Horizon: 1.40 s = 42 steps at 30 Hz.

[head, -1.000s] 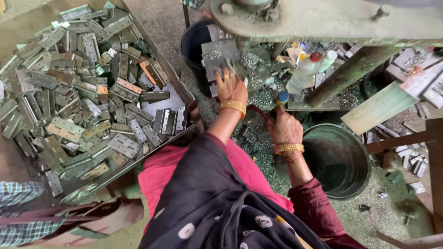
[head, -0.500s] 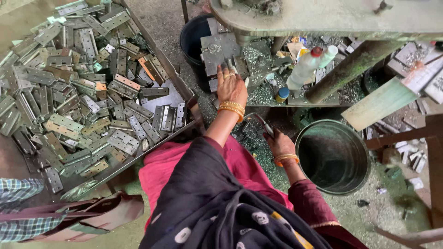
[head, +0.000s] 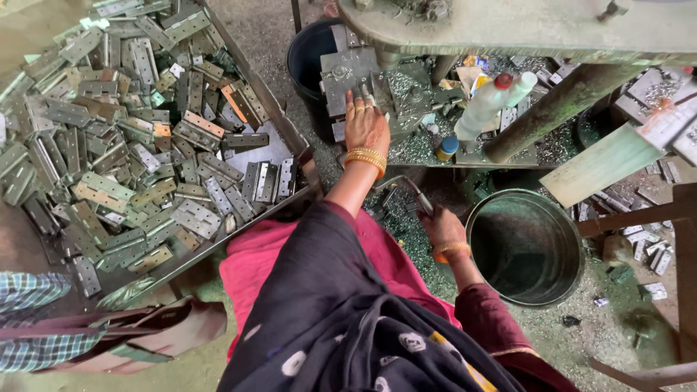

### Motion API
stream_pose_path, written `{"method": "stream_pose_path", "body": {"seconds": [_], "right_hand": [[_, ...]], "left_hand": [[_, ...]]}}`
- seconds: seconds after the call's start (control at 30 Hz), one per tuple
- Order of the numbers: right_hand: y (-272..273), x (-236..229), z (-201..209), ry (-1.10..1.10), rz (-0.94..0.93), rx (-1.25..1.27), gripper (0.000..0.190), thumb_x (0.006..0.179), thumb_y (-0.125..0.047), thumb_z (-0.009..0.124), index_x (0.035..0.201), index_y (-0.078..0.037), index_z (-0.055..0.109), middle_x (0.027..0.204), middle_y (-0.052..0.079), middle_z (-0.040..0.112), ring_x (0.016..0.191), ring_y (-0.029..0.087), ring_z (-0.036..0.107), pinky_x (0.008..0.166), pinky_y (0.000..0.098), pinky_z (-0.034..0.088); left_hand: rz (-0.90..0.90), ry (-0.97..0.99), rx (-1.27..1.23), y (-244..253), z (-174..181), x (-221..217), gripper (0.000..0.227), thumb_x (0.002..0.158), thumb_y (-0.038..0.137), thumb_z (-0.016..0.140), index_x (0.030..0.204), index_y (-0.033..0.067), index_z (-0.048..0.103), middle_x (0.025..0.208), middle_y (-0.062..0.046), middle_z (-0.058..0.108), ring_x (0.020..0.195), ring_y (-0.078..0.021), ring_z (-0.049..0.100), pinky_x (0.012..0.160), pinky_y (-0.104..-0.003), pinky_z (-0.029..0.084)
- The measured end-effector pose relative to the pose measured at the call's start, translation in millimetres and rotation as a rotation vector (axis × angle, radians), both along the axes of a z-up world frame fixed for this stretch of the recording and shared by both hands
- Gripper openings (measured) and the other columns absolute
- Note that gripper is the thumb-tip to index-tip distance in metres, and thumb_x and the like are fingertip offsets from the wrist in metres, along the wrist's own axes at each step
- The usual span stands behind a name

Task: The person operates a drill press to process metal hinge components. They pick up a hinge from a tray, position it under the drill, activate the machine, and then place the processed piece back into the tray. This cycle is repeated continuously throughout the clip.

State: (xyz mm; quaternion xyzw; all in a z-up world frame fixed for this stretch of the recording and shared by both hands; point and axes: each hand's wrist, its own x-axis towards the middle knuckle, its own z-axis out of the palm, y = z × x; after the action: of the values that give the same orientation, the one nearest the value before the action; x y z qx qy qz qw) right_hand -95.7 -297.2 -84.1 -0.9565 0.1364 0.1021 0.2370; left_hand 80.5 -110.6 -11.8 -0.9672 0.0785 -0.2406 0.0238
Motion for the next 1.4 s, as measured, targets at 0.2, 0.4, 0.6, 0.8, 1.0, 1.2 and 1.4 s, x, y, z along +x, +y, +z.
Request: {"method": "stream_pose_path", "body": {"seconds": [0.2, 0.4, 0.6, 0.8, 1.0, 1.2, 1.4], "right_hand": [[-9.5, 13.6, -6.9, -0.003, 0.046, 0.112, 0.052, 0.086, -0.051, 0.068, 0.113, -0.007, 0.071, 0.103, 0.027, 0.072, 0.103, 0.046, 0.068, 0.086, 0.0529, 0.054], [-8.2, 24.6, 28.6, -0.020, 0.033, 0.055, 0.049, 0.092, -0.052, 0.063, 0.111, -0.008, 0.071, 0.103, 0.027, 0.072, 0.103, 0.047, 0.067, 0.087, 0.0545, 0.052], [5.0, 7.4, 16.7, 0.024, 0.046, -0.017, 0.050, 0.088, -0.052, 0.065, 0.112, -0.009, 0.070, 0.101, 0.025, 0.073, 0.100, 0.045, 0.069, 0.086, 0.0549, 0.053], [-7.1, 30.0, 23.0, -0.003, 0.086, -0.047, 0.049, 0.091, -0.050, 0.064, 0.115, -0.008, 0.069, 0.101, 0.026, 0.072, 0.100, 0.046, 0.069, 0.086, 0.0556, 0.053], [-1.9, 3.5, 15.1, -0.002, 0.049, -0.003, 0.052, 0.090, -0.056, 0.065, 0.113, -0.009, 0.071, 0.101, 0.025, 0.073, 0.102, 0.044, 0.069, 0.087, 0.0542, 0.054], [-1.1, 14.8, 26.2, -0.016, 0.060, -0.033, 0.051, 0.091, -0.055, 0.064, 0.114, -0.009, 0.069, 0.104, 0.025, 0.072, 0.103, 0.045, 0.068, 0.085, 0.0556, 0.053], [-8.0, 20.3, 25.4, -0.010, 0.060, -0.017, 0.055, 0.091, -0.058, 0.064, 0.113, -0.008, 0.070, 0.104, 0.025, 0.072, 0.104, 0.045, 0.068, 0.087, 0.0543, 0.053]], "left_hand": [[-0.047, 0.185, 0.034, 5.9, -7.6, 0.0, 0.041, 0.099, 0.022, 0.045, 0.122, -0.0002, 0.071, 0.145, -0.018, 0.058, 0.143, -0.0328, 0.046, 0.126, -0.049, 0.014], [0.007, 0.112, -0.040, -0.5, -16.6, 27.6, 0.049, 0.099, 0.026, 0.044, 0.131, -0.0034, 0.066, 0.150, -0.020, 0.052, 0.141, -0.0336, 0.044, 0.125, -0.049, 0.014], [-0.031, 0.191, -0.101, 14.8, -12.9, 15.0, 0.048, 0.099, 0.030, 0.044, 0.132, 0.0023, 0.066, 0.152, -0.015, 0.049, 0.142, -0.0352, 0.040, 0.124, -0.050, 0.010], [0.000, 0.294, 0.014, 13.8, 1.8, 6.6, 0.045, 0.104, 0.028, 0.040, 0.132, 0.0072, 0.068, 0.157, -0.012, 0.046, 0.145, -0.0331, 0.039, 0.126, -0.052, 0.006], [0.005, 0.285, -0.004, 9.1, -3.8, 4.6, 0.045, 0.101, 0.027, 0.039, 0.132, 0.0076, 0.065, 0.153, -0.010, 0.048, 0.144, -0.0337, 0.038, 0.123, -0.053, 0.004], [-0.018, 0.292, 0.039, 17.7, -0.4, -1.4, 0.046, 0.105, 0.026, 0.040, 0.139, 0.0048, 0.064, 0.154, -0.012, 0.050, 0.146, -0.0346, 0.038, 0.126, -0.056, 0.005], [0.057, 0.316, 0.143, 4.6, 6.1, 7.8, 0.048, 0.099, 0.027, 0.039, 0.138, 0.0081, 0.059, 0.155, -0.010, 0.044, 0.145, -0.0334, 0.034, 0.121, -0.059, 0.004]]}}
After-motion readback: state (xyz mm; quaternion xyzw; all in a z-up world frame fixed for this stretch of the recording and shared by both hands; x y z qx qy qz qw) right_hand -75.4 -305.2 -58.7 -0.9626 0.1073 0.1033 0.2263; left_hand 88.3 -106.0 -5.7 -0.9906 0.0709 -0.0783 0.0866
